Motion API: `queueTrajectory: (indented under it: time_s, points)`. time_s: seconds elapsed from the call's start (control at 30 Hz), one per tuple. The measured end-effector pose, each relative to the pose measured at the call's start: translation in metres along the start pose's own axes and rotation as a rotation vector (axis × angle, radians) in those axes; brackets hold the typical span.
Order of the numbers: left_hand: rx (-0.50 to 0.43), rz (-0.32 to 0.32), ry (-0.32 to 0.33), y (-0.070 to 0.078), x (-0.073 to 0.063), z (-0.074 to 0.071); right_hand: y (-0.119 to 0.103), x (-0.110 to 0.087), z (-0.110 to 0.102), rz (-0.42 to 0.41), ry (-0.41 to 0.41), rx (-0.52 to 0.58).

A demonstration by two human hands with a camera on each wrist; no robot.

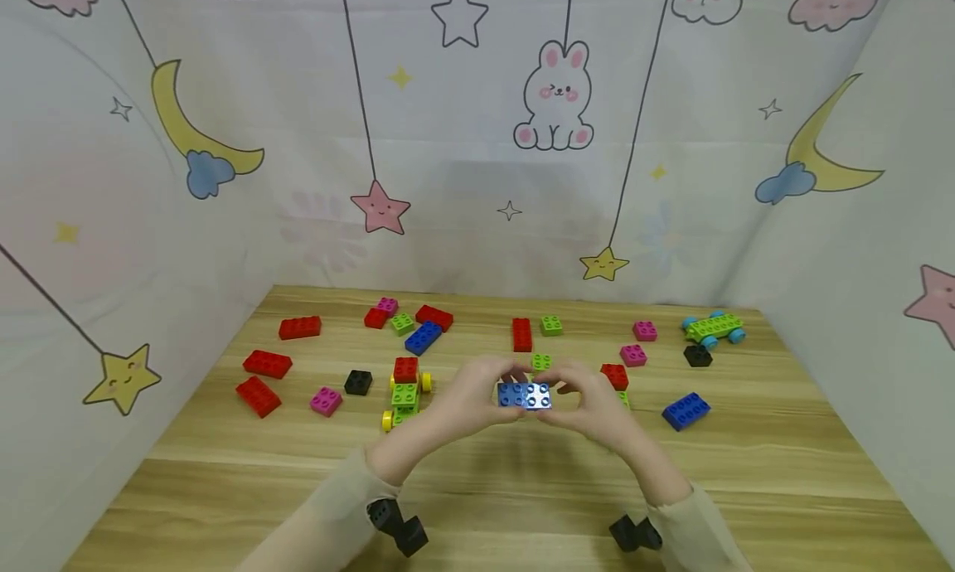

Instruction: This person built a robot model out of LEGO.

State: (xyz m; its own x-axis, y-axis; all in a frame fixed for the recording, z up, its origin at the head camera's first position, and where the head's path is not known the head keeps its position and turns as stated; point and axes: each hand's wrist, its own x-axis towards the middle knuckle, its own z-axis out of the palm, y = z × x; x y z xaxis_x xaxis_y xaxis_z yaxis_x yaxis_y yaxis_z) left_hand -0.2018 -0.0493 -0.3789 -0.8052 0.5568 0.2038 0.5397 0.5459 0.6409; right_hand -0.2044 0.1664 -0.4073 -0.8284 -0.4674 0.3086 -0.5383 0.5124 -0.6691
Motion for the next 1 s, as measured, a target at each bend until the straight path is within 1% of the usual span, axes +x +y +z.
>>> queueTrajectory:
  time_s: [0.17, 0.27, 0.33, 0.43, 0.5, 0.63, 0.73, 0.87, 1.0]
  points:
    - [0.005, -0.035, -0.04, -0.002, -0.005, 0.007, 0.002, -0.004, 0.005, 0.023, -0.053, -0.009]
    - [0.014, -0.029, -0.055, -0.006, -0.008, 0.011, 0.005, -0.006, 0.009, 0.049, -0.078, -0.013]
    - [0.033, -0.02, -0.061, -0.01, -0.009, 0.014, 0.007, -0.008, 0.013, 0.055, -0.089, -0.024]
    - [0.049, -0.023, -0.075, -0.015, -0.012, 0.018, 0.009, -0.009, 0.017, 0.064, -0.102, -0.036]
    - [0.056, -0.03, -0.091, -0.019, -0.015, 0.02, 0.009, -0.011, 0.019, 0.065, -0.116, -0.042]
    - [0.052, -0.024, -0.127, -0.023, -0.02, 0.022, 0.009, -0.014, 0.021, 0.062, -0.164, -0.052]
    - [0.055, -0.026, -0.169, -0.025, -0.022, 0.023, 0.008, -0.016, 0.022, 0.065, -0.199, -0.061]
    - [0.055, -0.046, -0.245, -0.029, -0.024, 0.023, 0.006, -0.018, 0.025, 0.088, -0.221, -0.056]
    - [0.043, -0.047, -0.308, -0.032, -0.027, 0.022, 0.007, -0.021, 0.029, 0.097, -0.251, -0.059]
